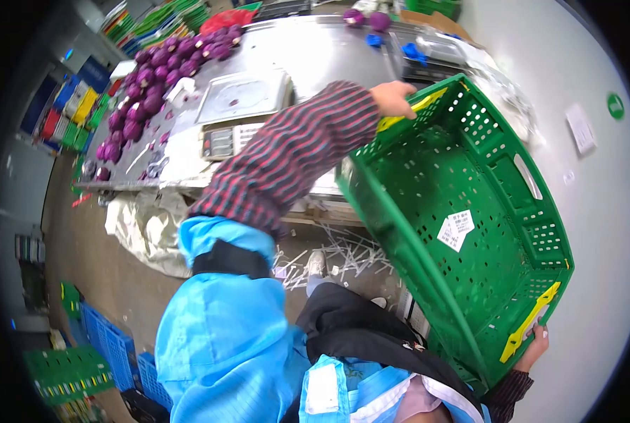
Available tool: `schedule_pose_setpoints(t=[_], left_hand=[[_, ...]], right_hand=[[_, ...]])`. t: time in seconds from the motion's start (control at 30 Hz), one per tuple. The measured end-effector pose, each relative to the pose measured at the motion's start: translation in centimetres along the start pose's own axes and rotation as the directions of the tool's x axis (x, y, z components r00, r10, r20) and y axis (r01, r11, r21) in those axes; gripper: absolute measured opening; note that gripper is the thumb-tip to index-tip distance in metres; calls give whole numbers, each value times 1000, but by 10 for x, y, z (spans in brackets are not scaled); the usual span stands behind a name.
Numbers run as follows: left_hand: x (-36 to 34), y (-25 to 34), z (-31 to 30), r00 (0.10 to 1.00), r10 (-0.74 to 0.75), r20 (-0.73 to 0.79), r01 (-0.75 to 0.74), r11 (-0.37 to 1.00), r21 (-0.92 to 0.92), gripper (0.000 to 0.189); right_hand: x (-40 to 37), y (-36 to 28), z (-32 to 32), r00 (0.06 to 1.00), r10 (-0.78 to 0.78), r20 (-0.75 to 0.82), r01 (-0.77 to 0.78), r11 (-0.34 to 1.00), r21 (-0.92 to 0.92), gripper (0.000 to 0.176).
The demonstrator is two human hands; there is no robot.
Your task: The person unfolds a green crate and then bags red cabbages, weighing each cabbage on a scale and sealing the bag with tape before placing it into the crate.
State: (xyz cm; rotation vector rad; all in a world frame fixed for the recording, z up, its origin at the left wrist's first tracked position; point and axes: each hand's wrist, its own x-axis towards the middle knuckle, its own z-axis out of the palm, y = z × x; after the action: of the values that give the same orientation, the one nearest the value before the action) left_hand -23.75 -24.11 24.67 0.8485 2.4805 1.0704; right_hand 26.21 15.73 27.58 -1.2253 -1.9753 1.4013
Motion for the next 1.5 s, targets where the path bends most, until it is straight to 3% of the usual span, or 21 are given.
schedule_pose_setpoints(t=[0.07,0.13,0.2,0.27,0.33,0.4,0.43,0.47,0.53,0.57,0.63,0.73,0.8,0.83,0.87,0.93,1.0,1.1,1.23,1.37,1.5], left_hand=[[-36,10,-31,993,101,-65,-91,986,137,55],[-97,44,-34,884,337,-325,-318,941,112,47],[-155,45,-31,801,499,-330,-552,830,-83,39],[-243,47,-49,844,492,-213,-534,806,-255,34],[-291,40,-48,943,329,-45,-310,822,-479,30],[-351,26,-35,970,222,-102,-244,839,-487,28],[-374,21,-27,983,173,-63,-180,836,-518,28],[-397,15,-19,992,128,-24,-120,827,-549,28],[-438,10,2,998,12,59,33,715,-698,29],[-442,10,23,997,4,76,58,599,-798,31],[-456,19,64,981,7,192,182,286,-941,39],[-473,53,70,949,-4,317,317,-16,-948,62],[-482,69,76,964,6,265,247,-384,-890,71],[-490,74,78,988,46,148,146,-588,-796,72],[-493,73,89,999,-32,-1,-24,-750,-661,66],[-523,57,84,971,-216,-99,-229,-746,-625,57],[-565,48,78,896,-383,-227,-434,-639,-635,47],[-617,46,63,791,-555,-257,-594,-600,-536,45],[-671,26,50,689,-656,-309,-706,-510,-492,38],[-715,-7,33,673,-697,-249,-633,-368,-681,36],[-770,-79,22,622,-759,-190,-471,-169,-866,35]], right_hand=[[-24,-18,22,999,-40,-7,41,998,46,24],[-56,-39,27,995,-102,20,102,994,28,18],[-79,-62,48,999,-41,8,41,995,92,14],[-117,-70,67,996,-86,-40,89,991,99,15],[-106,-75,66,991,-136,-5,136,986,96,15],[-117,-71,65,973,-222,60,229,956,-184,21],[-130,-94,65,937,-329,115,335,761,-556,30],[-150,-118,65,931,-338,136,354,752,-556,30],[-203,-170,84,777,-614,141,401,309,-862,39],[-211,-192,103,772,-607,188,428,277,-860,39],[-244,-218,146,760,-604,239,633,771,-64,41],[-316,-200,234,601,-682,416,676,712,189,36],[-369,-168,288,435,-560,706,379,824,421,33],[-392,-148,315,372,-590,716,479,783,396,31],[-418,-143,332,98,-652,752,699,583,414,26],[-453,-121,360,-179,-627,758,523,592,613,26],[-486,-115,373,-378,-566,733,553,496,669,34],[-524,-111,386,-540,-495,681,698,189,691,36],[-561,-94,415,-608,-484,629,688,74,722,44],[-594,-85,457,-582,-506,636,651,178,738,49],[-643,-75,512,-571,-325,753,589,476,653,47]])
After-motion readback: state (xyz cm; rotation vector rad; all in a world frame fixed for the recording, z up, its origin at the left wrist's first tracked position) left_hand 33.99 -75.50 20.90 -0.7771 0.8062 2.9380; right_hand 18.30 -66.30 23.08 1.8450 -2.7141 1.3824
